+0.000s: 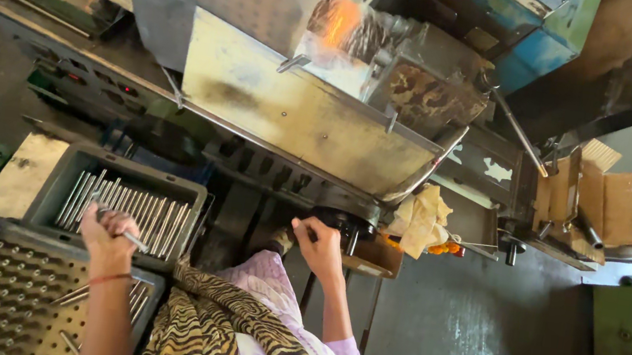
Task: The person repeatedly picks up metal rods from a tray, inserts them into a grinding machine, and operates a lever to grind the rod ends. After each cycle, the person removes the rod and places it back into the tray. The process is repeated continuously throughout the clip.
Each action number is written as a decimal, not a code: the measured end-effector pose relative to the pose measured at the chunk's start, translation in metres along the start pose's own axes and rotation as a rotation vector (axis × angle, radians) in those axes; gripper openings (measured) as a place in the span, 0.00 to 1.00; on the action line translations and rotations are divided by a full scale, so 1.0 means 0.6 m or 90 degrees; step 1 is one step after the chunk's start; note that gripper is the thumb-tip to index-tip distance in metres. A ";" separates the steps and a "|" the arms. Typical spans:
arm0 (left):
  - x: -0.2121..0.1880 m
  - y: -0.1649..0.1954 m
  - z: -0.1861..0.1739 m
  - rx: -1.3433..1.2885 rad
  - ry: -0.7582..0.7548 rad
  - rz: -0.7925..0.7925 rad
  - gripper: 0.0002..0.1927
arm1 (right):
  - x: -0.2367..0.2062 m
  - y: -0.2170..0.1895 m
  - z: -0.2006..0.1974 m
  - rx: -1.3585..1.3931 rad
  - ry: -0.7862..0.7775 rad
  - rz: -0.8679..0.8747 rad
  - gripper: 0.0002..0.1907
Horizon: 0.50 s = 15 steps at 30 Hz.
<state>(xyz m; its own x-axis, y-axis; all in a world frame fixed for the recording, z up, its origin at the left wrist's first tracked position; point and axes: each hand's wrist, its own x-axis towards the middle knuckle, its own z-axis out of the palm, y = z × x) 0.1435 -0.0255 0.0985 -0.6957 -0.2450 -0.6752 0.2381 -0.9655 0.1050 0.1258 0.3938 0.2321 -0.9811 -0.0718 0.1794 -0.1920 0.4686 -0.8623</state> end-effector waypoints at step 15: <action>0.096 -0.355 0.381 0.314 -0.212 -0.253 0.14 | 0.162 0.395 -0.294 0.307 0.615 0.364 0.21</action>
<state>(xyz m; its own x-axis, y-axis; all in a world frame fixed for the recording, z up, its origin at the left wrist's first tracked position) -0.1022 0.1460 0.2039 -0.8551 0.1962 -0.4799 -0.3562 -0.8949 0.2688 -0.0111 0.6530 0.1287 -0.5469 0.8172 -0.1822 0.0716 -0.1712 -0.9826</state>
